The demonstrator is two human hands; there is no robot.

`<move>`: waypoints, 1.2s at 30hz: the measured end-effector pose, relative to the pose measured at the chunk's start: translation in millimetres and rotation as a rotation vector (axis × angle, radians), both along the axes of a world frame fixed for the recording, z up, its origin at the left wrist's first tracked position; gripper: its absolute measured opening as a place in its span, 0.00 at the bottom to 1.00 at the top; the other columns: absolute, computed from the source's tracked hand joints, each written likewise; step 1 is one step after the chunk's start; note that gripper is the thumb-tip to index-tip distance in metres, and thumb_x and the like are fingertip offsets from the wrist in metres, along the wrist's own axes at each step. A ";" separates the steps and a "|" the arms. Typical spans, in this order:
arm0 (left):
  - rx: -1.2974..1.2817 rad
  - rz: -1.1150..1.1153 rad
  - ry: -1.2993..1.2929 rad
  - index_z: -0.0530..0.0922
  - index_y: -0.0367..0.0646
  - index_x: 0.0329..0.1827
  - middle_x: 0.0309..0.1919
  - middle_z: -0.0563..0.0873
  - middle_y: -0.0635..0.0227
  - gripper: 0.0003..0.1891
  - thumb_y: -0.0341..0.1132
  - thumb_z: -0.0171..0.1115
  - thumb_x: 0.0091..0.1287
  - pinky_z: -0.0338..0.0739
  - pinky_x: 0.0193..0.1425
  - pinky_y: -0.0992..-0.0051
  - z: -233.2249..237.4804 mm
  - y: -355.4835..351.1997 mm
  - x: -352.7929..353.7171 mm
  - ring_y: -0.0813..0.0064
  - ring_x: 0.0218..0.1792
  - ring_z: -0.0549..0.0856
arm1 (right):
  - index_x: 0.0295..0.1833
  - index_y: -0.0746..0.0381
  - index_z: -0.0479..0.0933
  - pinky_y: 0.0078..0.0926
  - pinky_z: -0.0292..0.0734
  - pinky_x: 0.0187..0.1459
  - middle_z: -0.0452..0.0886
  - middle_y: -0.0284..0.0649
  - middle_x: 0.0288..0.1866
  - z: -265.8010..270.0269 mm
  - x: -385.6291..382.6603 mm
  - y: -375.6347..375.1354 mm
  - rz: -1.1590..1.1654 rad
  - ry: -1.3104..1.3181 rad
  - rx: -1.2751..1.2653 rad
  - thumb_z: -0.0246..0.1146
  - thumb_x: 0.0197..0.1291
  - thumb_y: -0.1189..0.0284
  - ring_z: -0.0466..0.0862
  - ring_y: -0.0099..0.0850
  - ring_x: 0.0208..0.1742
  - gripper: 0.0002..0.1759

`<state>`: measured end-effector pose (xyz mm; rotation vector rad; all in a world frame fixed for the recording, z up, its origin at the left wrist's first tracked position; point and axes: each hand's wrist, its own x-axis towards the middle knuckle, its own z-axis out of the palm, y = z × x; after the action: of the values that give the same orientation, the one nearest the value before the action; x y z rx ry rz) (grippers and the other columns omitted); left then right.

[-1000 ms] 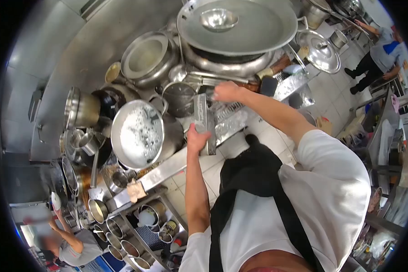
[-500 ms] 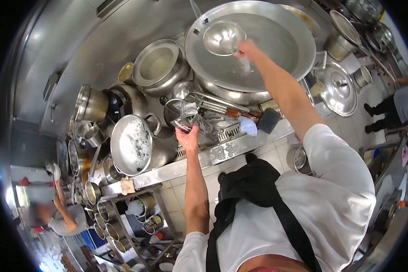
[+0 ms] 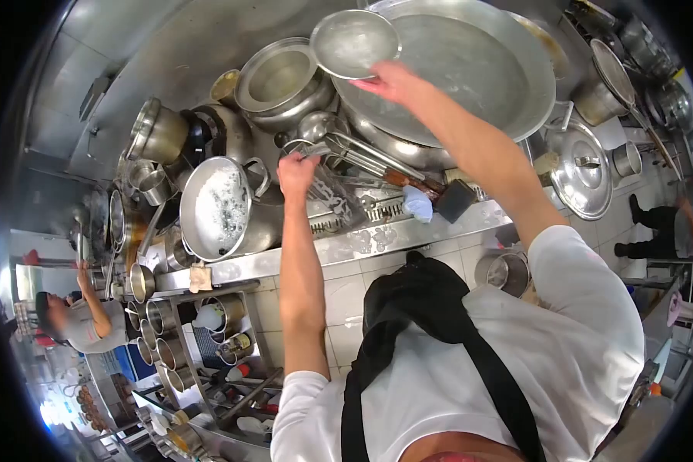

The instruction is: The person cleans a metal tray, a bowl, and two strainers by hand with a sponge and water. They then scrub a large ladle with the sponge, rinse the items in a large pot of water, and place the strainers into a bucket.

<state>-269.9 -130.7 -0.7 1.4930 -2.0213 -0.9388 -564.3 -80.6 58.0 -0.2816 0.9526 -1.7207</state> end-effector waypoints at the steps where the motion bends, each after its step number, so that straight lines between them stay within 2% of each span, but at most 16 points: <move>1: 0.064 -0.035 -0.189 0.86 0.40 0.41 0.34 0.89 0.55 0.20 0.45 0.70 0.50 0.80 0.48 0.62 4.3 -4.6 -1.1 0.57 0.35 0.87 | 0.70 0.73 0.57 0.47 0.86 0.57 0.70 0.61 0.65 15.5 14.9 -2.1 0.021 -0.024 0.002 0.48 0.67 0.85 0.80 0.55 0.60 0.25; 5: -0.063 -0.126 -0.351 0.87 0.44 0.44 0.40 0.89 0.53 0.21 0.50 0.68 0.54 0.80 0.54 0.60 -1.7 -26.2 -12.5 0.52 0.43 0.88 | 0.68 0.65 0.64 0.48 0.89 0.51 0.74 0.54 0.62 12.0 88.3 -17.9 0.064 -0.320 0.057 0.49 0.69 0.80 0.83 0.53 0.55 0.22; 7: -0.295 -0.062 -0.515 0.87 0.42 0.44 0.45 0.88 0.49 0.23 0.53 0.67 0.56 0.79 0.58 0.60 -10.6 -23.7 -17.1 0.51 0.50 0.87 | 0.67 0.68 0.62 0.54 0.88 0.52 0.73 0.54 0.62 -0.5 127.1 -22.0 0.015 -0.257 0.076 0.52 0.68 0.84 0.82 0.52 0.56 0.22; 10: -0.238 -0.178 -0.393 0.86 0.38 0.47 0.48 0.86 0.43 0.27 0.55 0.63 0.58 0.79 0.59 0.57 -3.6 -25.7 -10.5 0.48 0.55 0.84 | 0.66 0.64 0.64 0.56 0.87 0.50 0.74 0.50 0.62 -38.1 172.8 -31.8 -0.106 -0.222 0.035 0.55 0.67 0.83 0.82 0.50 0.56 0.23; 14: -0.065 -0.143 -0.450 0.83 0.36 0.52 0.55 0.83 0.42 0.31 0.56 0.63 0.59 0.77 0.61 0.56 5.5 -26.6 -1.9 0.46 0.59 0.82 | 0.66 0.58 0.68 0.51 0.86 0.44 0.77 0.46 0.60 -40.7 198.4 -34.9 -0.287 -0.088 0.169 0.57 0.66 0.81 0.82 0.47 0.56 0.23; 16: -0.156 -0.112 -0.455 0.86 0.35 0.44 0.49 0.87 0.46 0.23 0.48 0.67 0.57 0.79 0.59 0.58 2.7 -28.2 1.7 0.50 0.53 0.86 | 0.67 0.56 0.69 0.47 0.85 0.43 0.78 0.46 0.60 -57.9 198.6 -47.2 -0.294 -0.055 0.171 0.57 0.66 0.80 0.82 0.45 0.57 0.24; 19: -0.224 -0.134 -0.453 0.87 0.37 0.42 0.47 0.87 0.46 0.20 0.45 0.68 0.55 0.79 0.59 0.59 12.0 -26.1 -4.1 0.48 0.53 0.85 | 0.71 0.56 0.67 0.43 0.82 0.48 0.80 0.48 0.58 -60.0 194.4 -52.7 -0.451 0.279 0.060 0.56 0.66 0.80 0.81 0.43 0.58 0.27; 21: -0.140 -0.147 -0.470 0.87 0.40 0.42 0.44 0.88 0.47 0.18 0.42 0.69 0.53 0.80 0.57 0.60 14.5 -33.1 -12.2 0.49 0.52 0.86 | 0.74 0.58 0.65 0.38 0.76 0.58 0.81 0.52 0.57 -35.1 175.5 -50.5 -0.787 0.978 0.029 0.53 0.65 0.80 0.81 0.44 0.58 0.30; 25: -0.118 -0.342 -0.277 0.82 0.36 0.31 0.35 0.87 0.48 0.14 0.39 0.69 0.49 0.81 0.50 0.64 31.7 -30.3 11.5 0.51 0.42 0.87 | 0.69 0.67 0.66 0.36 0.71 0.65 0.81 0.56 0.54 11.8 59.0 -6.8 -1.011 1.083 -0.015 0.53 0.59 0.82 0.80 0.49 0.58 0.29; 26: -0.172 -0.430 -0.234 0.80 0.36 0.30 0.33 0.86 0.50 0.13 0.38 0.69 0.48 0.79 0.54 0.63 39.0 -25.7 24.3 0.50 0.41 0.86 | 0.75 0.70 0.60 0.41 0.56 0.76 0.65 0.59 0.74 -15.1 1.9 -5.6 -1.103 1.212 0.117 0.57 0.69 0.67 0.64 0.51 0.76 0.33; 27: -0.226 -0.511 -0.192 0.77 0.37 0.30 0.30 0.85 0.52 0.13 0.36 0.70 0.47 0.77 0.59 0.62 43.0 -18.7 38.1 0.50 0.39 0.85 | 0.75 0.70 0.60 0.41 0.56 0.76 0.65 0.59 0.74 -24.7 -20.1 14.0 -1.106 1.209 0.113 0.57 0.69 0.67 0.64 0.51 0.76 0.33; 29: -0.242 -0.496 -0.240 0.75 0.40 0.32 0.28 0.83 0.57 0.14 0.33 0.70 0.46 0.65 0.71 0.54 28.9 -6.1 64.0 0.50 0.40 0.84 | 0.68 0.66 0.65 0.37 0.73 0.63 0.79 0.56 0.54 -36.3 -50.6 42.7 -1.497 1.396 0.356 0.57 0.55 0.83 0.80 0.49 0.57 0.31; 30: -0.209 -0.477 -0.337 0.76 0.43 0.43 0.35 0.87 0.56 0.19 0.33 0.70 0.47 0.49 0.78 0.48 22.5 0.3 71.9 0.51 0.47 0.85 | 0.68 0.66 0.65 0.37 0.73 0.63 0.79 0.56 0.54 -51.9 -58.2 52.1 -1.498 1.387 0.363 0.57 0.55 0.83 0.80 0.49 0.57 0.31; 33: -0.266 -0.398 -0.474 0.74 0.43 0.53 0.42 0.88 0.53 0.26 0.32 0.70 0.48 0.46 0.79 0.51 20.9 13.8 76.9 0.52 0.54 0.84 | 0.68 0.67 0.62 0.51 0.77 0.57 0.74 0.55 0.60 -78.3 -59.3 64.0 -0.795 1.090 0.697 0.57 0.57 0.82 0.79 0.54 0.56 0.31; 34: -0.153 -0.411 -0.579 0.68 0.43 0.64 0.48 0.88 0.50 0.36 0.36 0.70 0.49 0.42 0.80 0.49 29.6 12.1 75.7 0.52 0.59 0.83 | 0.68 0.69 0.62 0.52 0.78 0.58 0.73 0.57 0.61 -80.3 -49.8 61.2 -0.681 0.790 0.573 0.55 0.58 0.83 0.79 0.55 0.58 0.30; 36: -0.200 -0.399 -0.474 0.69 0.43 0.65 0.48 0.88 0.51 0.35 0.38 0.69 0.51 0.42 0.80 0.48 30.8 17.2 73.4 0.52 0.57 0.83 | 0.68 0.71 0.61 0.55 0.80 0.58 0.70 0.60 0.63 -65.2 -31.9 56.0 -0.520 0.178 0.273 0.52 0.60 0.86 0.77 0.56 0.60 0.28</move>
<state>-196.4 -113.6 30.1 1.3145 -2.7350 -0.5209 -596.2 -24.5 -7.2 -0.0018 1.4719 -2.0201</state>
